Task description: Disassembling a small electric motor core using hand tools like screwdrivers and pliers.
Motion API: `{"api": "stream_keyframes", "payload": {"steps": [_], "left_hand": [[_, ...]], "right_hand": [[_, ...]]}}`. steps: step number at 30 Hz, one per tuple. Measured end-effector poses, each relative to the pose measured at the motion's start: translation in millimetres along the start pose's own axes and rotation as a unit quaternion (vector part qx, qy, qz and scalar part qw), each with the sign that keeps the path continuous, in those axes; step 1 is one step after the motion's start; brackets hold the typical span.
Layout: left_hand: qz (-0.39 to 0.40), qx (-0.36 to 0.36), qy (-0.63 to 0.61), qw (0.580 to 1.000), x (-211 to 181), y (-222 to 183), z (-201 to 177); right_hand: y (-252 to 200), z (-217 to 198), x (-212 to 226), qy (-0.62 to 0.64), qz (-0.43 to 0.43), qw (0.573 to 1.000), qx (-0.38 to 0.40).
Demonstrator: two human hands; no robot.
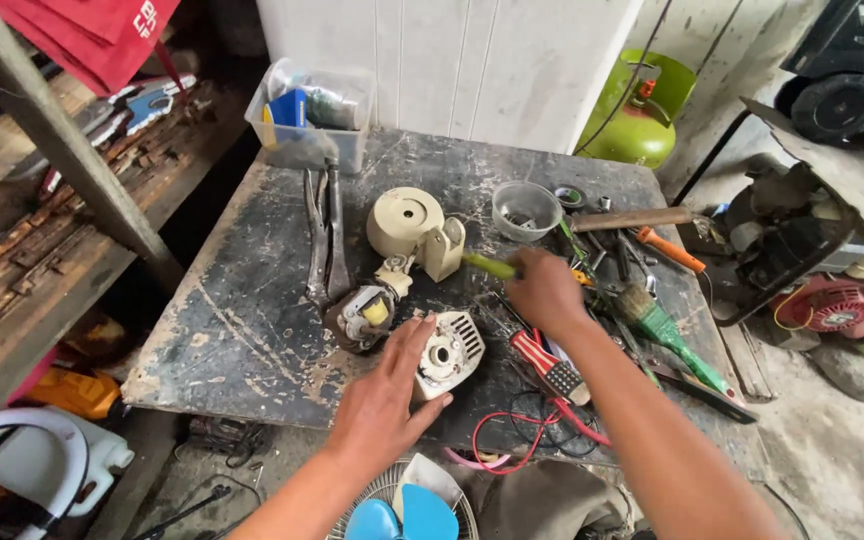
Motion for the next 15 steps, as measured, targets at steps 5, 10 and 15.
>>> {"api": "stream_keyframes", "payload": {"steps": [5, 10, 15], "left_hand": [[-0.01, 0.036, 0.003, 0.999, -1, 5, 9], [-0.003, 0.019, 0.051, 0.999, -12, 13, 24], [-0.049, 0.032, -0.01, 0.998, -17, -4, 12]], "right_hand": [[-45, -49, -17, 0.058, -0.077, 0.99, -0.099], [-112, -88, -19, 0.134, -0.025, 0.988, -0.072], [-156, -84, -47, 0.138, -0.119, 0.978, -0.101]]}}
Point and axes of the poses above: each hand's wrist, its own y-axis towards the middle knuckle, its own z-axis out of the palm, x = y × z, the point moved 5 cm from there along y, towards the middle knuckle, and after that the axes turned 7 degrees about y, right-handed, at the moved point
